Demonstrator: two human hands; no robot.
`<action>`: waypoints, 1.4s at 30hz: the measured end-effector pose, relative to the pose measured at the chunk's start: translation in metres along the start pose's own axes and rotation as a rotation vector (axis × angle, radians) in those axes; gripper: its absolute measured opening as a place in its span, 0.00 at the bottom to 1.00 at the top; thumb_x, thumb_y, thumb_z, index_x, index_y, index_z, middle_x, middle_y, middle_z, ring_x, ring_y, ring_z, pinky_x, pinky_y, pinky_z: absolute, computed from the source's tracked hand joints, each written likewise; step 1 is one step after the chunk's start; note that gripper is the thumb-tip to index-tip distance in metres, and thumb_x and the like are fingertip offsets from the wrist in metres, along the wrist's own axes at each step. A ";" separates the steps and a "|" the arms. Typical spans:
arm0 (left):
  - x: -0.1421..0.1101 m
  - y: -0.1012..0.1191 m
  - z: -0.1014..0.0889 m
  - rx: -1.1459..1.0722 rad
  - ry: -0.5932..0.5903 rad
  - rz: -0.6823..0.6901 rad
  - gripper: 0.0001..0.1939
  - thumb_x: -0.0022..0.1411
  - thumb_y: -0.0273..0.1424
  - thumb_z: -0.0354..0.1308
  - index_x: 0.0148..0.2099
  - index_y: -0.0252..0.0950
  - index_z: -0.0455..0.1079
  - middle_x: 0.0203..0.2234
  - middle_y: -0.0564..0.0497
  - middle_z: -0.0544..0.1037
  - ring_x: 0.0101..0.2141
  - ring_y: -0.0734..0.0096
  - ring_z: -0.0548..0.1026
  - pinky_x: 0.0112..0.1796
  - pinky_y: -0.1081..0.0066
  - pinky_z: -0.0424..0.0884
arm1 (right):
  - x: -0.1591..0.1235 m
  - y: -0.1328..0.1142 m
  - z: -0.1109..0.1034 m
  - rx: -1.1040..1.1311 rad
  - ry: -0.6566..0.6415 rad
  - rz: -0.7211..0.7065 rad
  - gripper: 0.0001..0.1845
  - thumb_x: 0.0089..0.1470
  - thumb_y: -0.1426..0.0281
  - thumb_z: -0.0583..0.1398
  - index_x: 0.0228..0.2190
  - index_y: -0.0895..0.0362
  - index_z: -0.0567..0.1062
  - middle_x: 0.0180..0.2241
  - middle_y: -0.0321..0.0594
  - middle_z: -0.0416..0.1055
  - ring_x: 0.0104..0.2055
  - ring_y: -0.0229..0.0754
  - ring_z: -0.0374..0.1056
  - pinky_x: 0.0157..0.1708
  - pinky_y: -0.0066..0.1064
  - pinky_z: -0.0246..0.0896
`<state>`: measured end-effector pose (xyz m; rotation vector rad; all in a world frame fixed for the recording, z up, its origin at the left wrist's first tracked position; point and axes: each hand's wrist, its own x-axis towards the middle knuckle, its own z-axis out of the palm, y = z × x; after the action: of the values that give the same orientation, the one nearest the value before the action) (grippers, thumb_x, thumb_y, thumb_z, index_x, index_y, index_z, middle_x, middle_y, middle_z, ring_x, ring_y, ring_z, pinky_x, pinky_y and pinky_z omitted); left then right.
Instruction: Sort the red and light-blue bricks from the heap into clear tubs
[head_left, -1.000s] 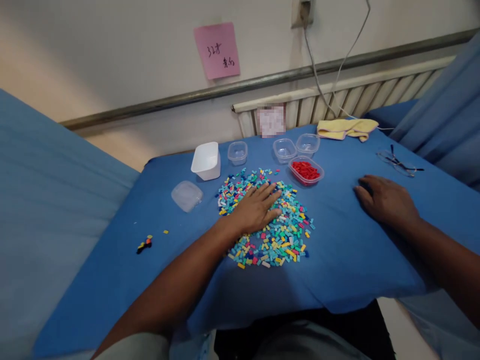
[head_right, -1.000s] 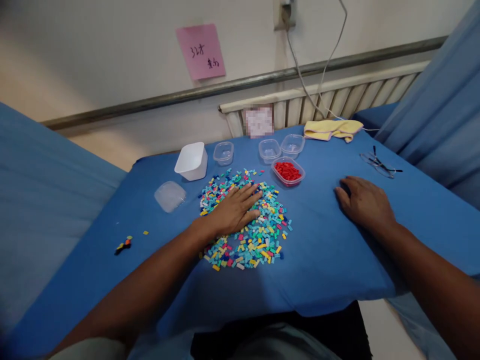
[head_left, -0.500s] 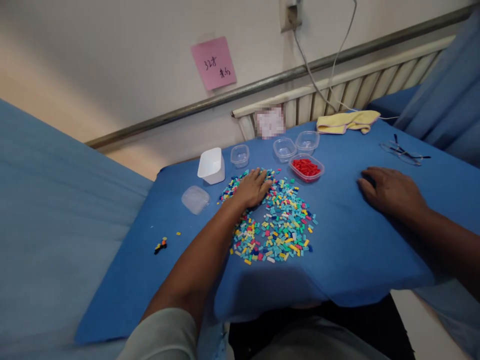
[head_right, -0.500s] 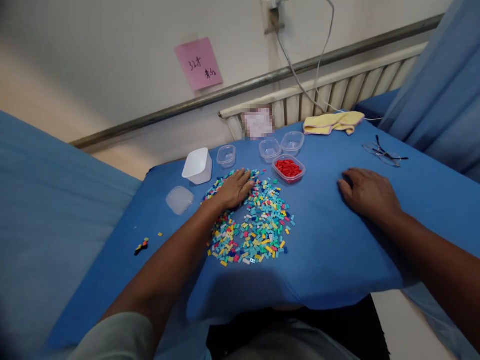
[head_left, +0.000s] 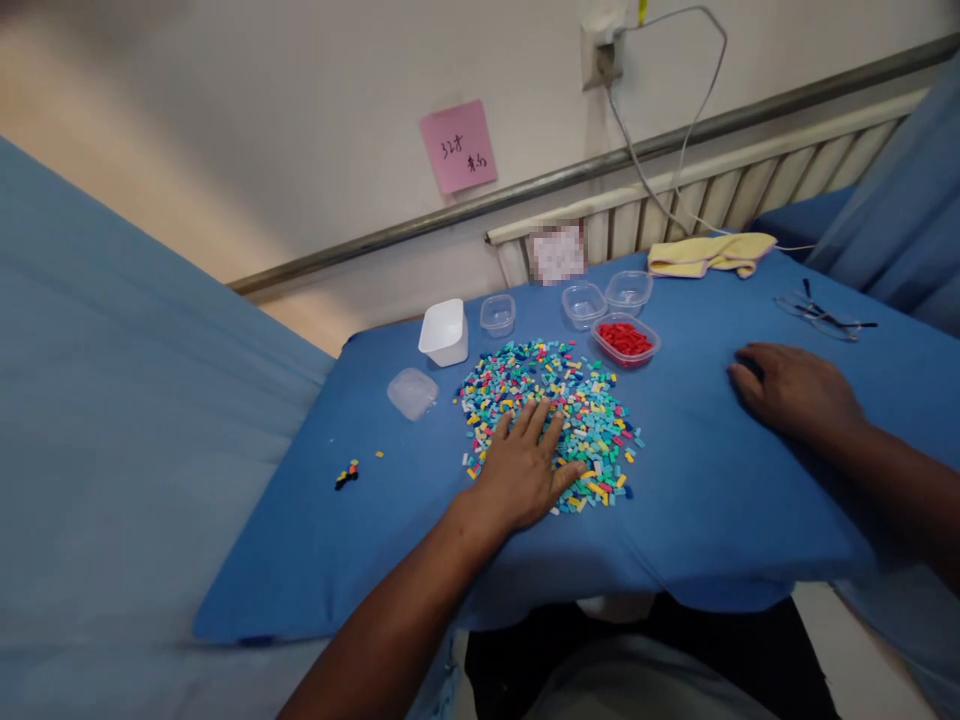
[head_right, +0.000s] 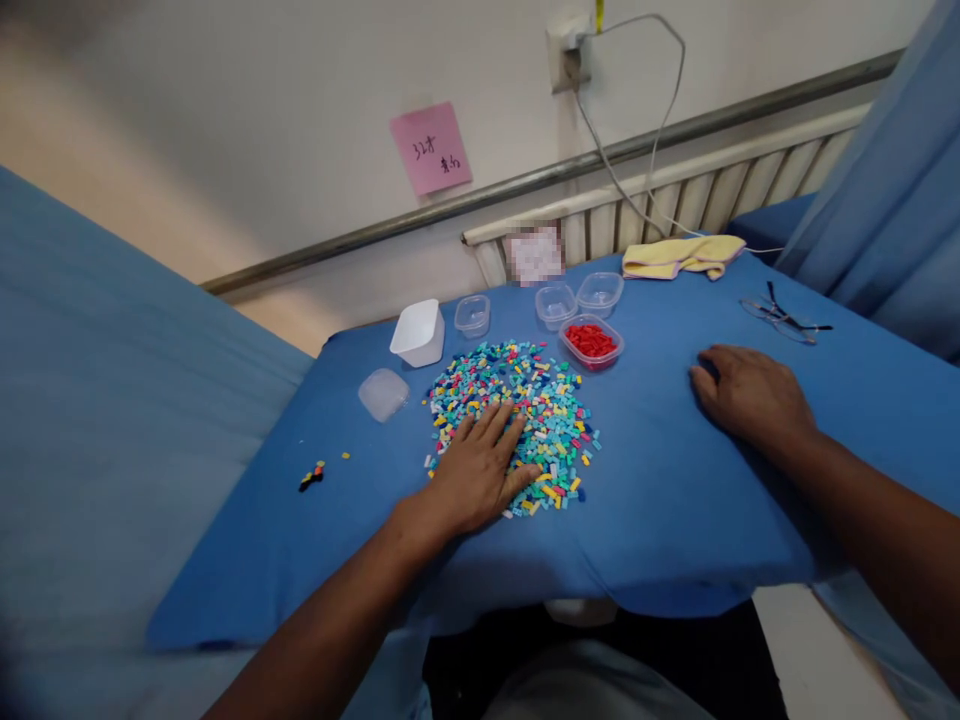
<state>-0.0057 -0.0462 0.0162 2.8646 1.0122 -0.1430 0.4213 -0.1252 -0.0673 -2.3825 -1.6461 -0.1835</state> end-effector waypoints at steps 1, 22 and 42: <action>-0.007 0.005 0.001 0.006 0.017 -0.021 0.47 0.79 0.63 0.40 0.83 0.36 0.55 0.82 0.35 0.48 0.80 0.36 0.48 0.75 0.31 0.51 | 0.000 0.001 0.000 -0.004 -0.008 -0.002 0.33 0.74 0.54 0.49 0.59 0.65 0.80 0.60 0.61 0.80 0.60 0.63 0.75 0.59 0.50 0.67; -0.044 -0.057 -0.012 -0.117 0.094 -0.200 0.44 0.81 0.57 0.44 0.85 0.35 0.48 0.83 0.33 0.43 0.82 0.41 0.43 0.77 0.40 0.49 | -0.059 -0.046 -0.029 0.356 0.039 -0.261 0.30 0.74 0.50 0.56 0.62 0.58 0.78 0.64 0.56 0.78 0.66 0.59 0.74 0.69 0.54 0.67; 0.011 -0.043 0.025 -0.070 0.220 -0.071 0.39 0.80 0.50 0.55 0.82 0.36 0.56 0.82 0.32 0.50 0.80 0.38 0.49 0.76 0.38 0.53 | -0.019 -0.256 0.033 0.627 0.060 -0.386 0.37 0.75 0.53 0.51 0.71 0.67 0.69 0.78 0.68 0.55 0.82 0.67 0.47 0.77 0.67 0.50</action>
<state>-0.0256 -0.0094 -0.0121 2.8284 1.1312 0.2026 0.1745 -0.0470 -0.0716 -1.5811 -1.7858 0.1734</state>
